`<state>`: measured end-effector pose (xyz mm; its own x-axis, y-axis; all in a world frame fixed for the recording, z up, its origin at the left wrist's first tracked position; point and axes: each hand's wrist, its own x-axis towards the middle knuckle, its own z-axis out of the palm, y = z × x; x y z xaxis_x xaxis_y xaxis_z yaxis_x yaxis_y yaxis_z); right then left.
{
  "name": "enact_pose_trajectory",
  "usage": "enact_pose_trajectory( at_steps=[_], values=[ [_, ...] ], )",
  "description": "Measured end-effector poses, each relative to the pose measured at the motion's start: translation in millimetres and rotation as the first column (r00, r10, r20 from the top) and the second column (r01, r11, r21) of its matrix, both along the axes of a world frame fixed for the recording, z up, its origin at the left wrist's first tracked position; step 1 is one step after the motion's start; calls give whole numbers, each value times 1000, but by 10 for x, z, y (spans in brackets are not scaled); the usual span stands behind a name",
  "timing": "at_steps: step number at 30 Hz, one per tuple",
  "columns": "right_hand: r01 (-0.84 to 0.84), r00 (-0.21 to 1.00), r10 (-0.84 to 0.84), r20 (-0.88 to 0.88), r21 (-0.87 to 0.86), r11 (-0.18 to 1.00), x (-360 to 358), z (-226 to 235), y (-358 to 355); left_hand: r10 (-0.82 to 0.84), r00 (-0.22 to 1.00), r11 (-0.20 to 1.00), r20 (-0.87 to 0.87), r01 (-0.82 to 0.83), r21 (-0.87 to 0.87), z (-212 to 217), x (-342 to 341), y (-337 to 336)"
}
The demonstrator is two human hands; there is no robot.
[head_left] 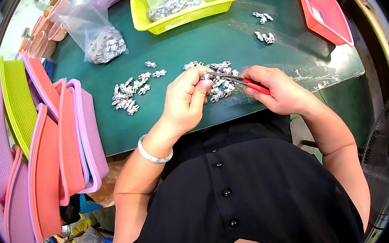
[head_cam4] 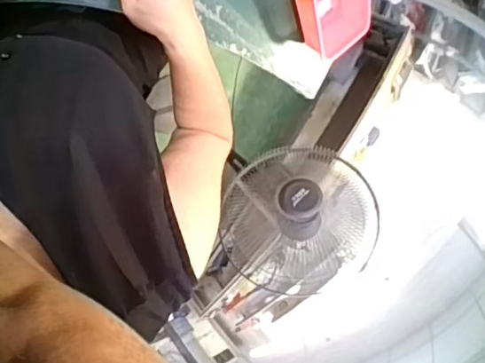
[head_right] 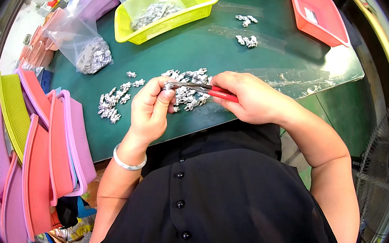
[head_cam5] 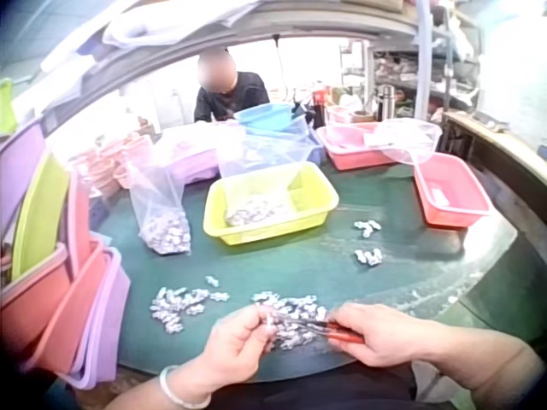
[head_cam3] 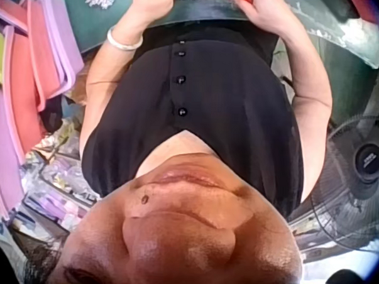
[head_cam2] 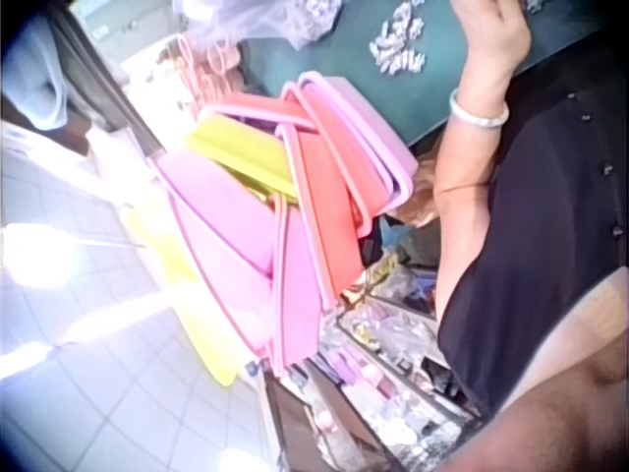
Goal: The person assembles small silver charms by hand, picking them from a pile on a green table and using red-handled pliers to manipulate and join the pieces. The person repeatedly picks up charms, uses the pliers to adjust or connect them, and places the finished pieces back onto the table.
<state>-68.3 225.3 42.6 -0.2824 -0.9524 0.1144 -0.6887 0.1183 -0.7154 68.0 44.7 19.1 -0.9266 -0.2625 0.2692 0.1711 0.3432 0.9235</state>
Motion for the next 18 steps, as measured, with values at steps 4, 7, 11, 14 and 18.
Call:
enact_pose_trajectory(
  at_steps=[4,7,11,14,18],
  values=[
    [28,999,-28,25,13,1000,-1,-16,-10,-7,997,984,-81,-8,-177,0,-18,11],
    [25,1000,-26,17,41,999,6,-29,-32,30,990,929,-138,-79,-361,-9,-25,11],
    [-54,998,54,-32,2,999,-34,-102,-49,104,959,834,-262,-228,-502,-107,-47,33],
    [-77,995,77,-64,-7,997,-56,-120,-33,80,946,829,-313,-237,-506,-138,-86,29],
    [-94,990,93,-110,-7,996,-69,-132,-30,59,969,849,-242,-176,-498,-104,-76,10]
  ],
)
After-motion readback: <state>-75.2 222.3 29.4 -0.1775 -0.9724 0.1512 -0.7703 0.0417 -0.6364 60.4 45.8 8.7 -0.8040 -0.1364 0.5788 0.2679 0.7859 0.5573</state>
